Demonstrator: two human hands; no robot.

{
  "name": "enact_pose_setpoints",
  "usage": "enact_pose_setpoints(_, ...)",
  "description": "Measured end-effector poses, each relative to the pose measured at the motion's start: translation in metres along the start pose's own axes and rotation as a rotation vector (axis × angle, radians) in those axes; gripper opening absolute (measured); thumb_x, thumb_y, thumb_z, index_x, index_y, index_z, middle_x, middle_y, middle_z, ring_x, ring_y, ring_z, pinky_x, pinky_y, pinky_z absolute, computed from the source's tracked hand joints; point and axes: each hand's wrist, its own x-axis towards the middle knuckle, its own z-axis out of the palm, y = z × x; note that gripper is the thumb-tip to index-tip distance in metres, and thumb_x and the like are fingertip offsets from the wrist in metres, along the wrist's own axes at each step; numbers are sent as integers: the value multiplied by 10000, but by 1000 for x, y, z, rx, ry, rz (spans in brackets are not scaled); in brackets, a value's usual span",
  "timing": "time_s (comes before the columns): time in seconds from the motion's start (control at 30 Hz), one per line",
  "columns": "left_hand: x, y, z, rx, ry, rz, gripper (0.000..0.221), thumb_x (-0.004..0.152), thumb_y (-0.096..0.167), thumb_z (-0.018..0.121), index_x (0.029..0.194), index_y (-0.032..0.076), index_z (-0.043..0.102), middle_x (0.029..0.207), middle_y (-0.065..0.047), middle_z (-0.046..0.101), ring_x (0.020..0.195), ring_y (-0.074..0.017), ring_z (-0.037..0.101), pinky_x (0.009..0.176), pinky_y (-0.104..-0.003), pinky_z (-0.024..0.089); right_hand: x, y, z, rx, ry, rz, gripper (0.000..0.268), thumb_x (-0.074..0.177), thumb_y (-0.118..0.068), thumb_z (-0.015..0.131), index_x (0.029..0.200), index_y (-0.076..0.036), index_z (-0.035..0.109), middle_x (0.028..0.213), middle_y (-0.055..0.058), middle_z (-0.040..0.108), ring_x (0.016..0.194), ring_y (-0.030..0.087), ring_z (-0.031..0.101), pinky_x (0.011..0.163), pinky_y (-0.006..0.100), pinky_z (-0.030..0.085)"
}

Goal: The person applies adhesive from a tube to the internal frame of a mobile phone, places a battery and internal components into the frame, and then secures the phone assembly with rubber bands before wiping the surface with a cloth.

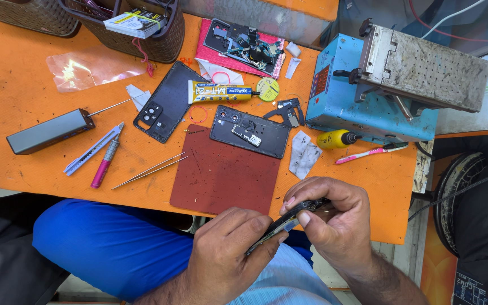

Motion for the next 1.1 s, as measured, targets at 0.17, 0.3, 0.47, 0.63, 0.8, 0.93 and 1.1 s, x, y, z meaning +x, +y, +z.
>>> enact_pose_setpoints(0.17, 0, 0, 0, 3, -8, -7, 227, 831, 108, 867, 950, 45, 683, 850, -71, 696, 758, -212, 720, 648, -328, 586, 0, -1, 0, -9, -7, -11, 237, 934, -173, 749, 993, 54, 711, 977, 164, 726, 945, 213, 709, 856, 342, 607)
enact_pose_setpoints(0.3, 0, 0, 0, 7, -10, -1, 234, 825, 106, 866, 952, 43, 680, 857, -73, 698, 763, -217, 720, 653, -331, 586, 0, 0, -1, -10, -2, -2, 249, 936, -184, 761, 987, 55, 710, 970, 166, 726, 937, 216, 712, 851, 342, 610)
enact_pose_setpoints(0.47, -1, 0, 1, 13, -5, -4, 232, 830, 107, 863, 955, 48, 677, 869, -68, 701, 771, -216, 722, 656, -334, 588, -2, 3, -2, 19, -1, 1, 234, 937, -169, 765, 993, 52, 711, 973, 161, 726, 943, 215, 710, 850, 344, 606)
enact_pose_setpoints(0.63, -1, -1, 2, 35, -6, -22, 227, 831, 125, 860, 933, 55, 670, 852, -64, 696, 755, -231, 712, 648, -345, 582, 0, 4, -2, 64, 3, 1, 197, 932, -131, 767, 996, 47, 711, 976, 157, 724, 954, 220, 709, 865, 348, 602)
enact_pose_setpoints(0.8, -2, -6, 1, -90, -34, -236, 216, 840, 174, 860, 909, 38, 706, 761, -66, 682, 656, -166, 683, 574, -311, 546, 14, -11, 1, 111, -1, 65, 473, 893, -149, 721, 1314, 28, 600, 1112, 169, 748, 1034, 225, 720, 974, 349, 570)
enact_pose_setpoints(0.93, 0, -25, 4, -539, 44, -523, 188, 914, 189, 791, 939, 24, 703, 788, -7, 704, 717, -52, 623, 626, -244, 530, 21, -2, -3, 229, -10, 115, 614, 911, -239, 752, 1415, 29, 524, 1208, 133, 707, 1141, 203, 674, 1031, 343, 525)
enact_pose_setpoints(1.1, 3, -46, 10, -609, 163, -579, 195, 970, 185, 756, 938, 14, 667, 813, -16, 699, 728, -38, 592, 635, -228, 492, 12, 35, -1, 136, -116, 294, 389, 946, -118, 693, 1274, 78, 618, 1186, 110, 727, 1118, 169, 681, 1023, 354, 545)
